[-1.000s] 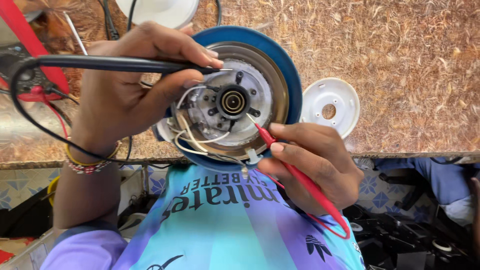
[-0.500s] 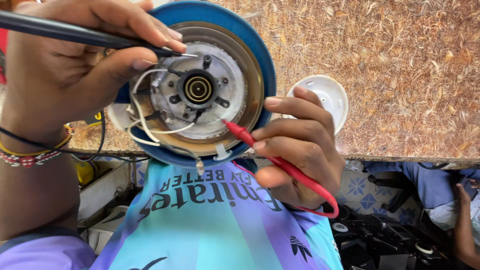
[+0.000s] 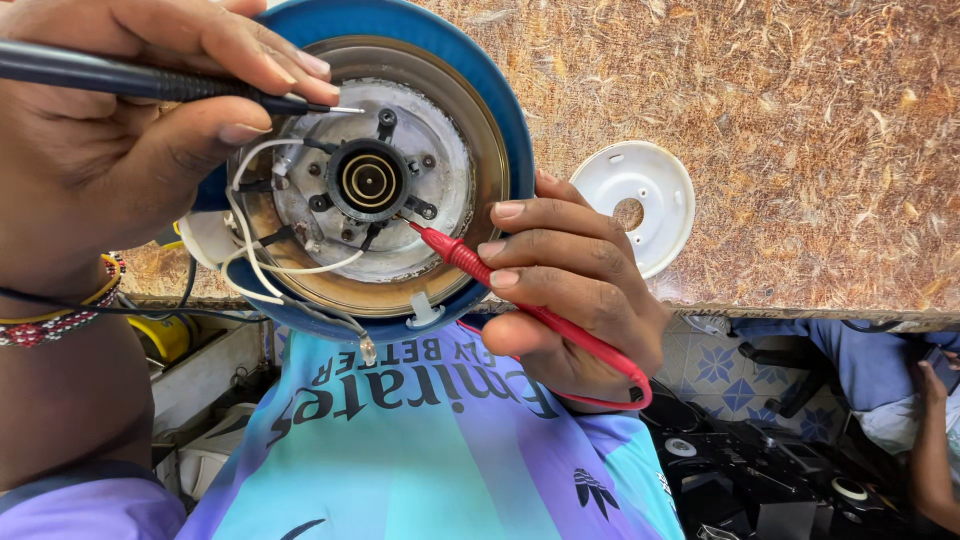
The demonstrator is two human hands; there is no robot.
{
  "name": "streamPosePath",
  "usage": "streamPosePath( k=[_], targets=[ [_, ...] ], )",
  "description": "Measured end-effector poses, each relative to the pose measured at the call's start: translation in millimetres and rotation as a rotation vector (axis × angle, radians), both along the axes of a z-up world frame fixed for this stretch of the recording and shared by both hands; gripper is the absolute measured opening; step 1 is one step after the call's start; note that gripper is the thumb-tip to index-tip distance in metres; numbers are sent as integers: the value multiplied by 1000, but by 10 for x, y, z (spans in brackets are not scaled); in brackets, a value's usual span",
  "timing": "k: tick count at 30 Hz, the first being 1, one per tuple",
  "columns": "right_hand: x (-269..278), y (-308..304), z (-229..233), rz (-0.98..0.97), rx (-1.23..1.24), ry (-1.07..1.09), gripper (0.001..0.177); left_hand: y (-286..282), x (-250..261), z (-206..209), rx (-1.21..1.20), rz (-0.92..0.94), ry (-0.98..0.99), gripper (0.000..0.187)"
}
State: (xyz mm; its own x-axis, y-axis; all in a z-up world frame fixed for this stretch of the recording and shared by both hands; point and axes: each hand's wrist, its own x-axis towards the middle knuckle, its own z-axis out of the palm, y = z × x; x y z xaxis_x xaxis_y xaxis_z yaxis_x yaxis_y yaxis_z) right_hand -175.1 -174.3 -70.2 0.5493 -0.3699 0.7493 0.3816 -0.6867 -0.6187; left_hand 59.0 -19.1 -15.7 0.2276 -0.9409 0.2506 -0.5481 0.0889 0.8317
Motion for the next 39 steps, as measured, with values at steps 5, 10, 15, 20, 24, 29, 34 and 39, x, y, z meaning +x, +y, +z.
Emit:
streamPosePath(
  k=[5, 10, 15, 20, 24, 29, 34, 39],
  targets=[
    [15, 46, -58, -60, 64, -26, 33, -9, 2, 53, -8, -17, -33, 24],
    [3, 67, -137, -89, 59, -49, 34, -10, -124, 257, 0, -22, -118, 27],
    [-13, 96, -185, -139, 52, -54, 35, 85, -367, 309, 28, 77, -89, 24],
    [-24, 138, -236, -172, 114, -65, 36, 86, -389, 293, -66, 4, -248, 20],
    [-18, 175, -242, -213, 129, -59, 38, 98, -374, 212, -112, -6, -215, 17],
    [-20, 197, -262, -250, 122, -55, 37, 102, -371, 155, -125, -14, -209, 16],
    [-12, 191, -304, -242, 150, -84, 37, 104, -356, 100, -151, -9, -204, 16],
    [1, 196, -314, -260, 158, -111, 38, 119, -336, 67, -179, -19, -211, 16]
  ],
)
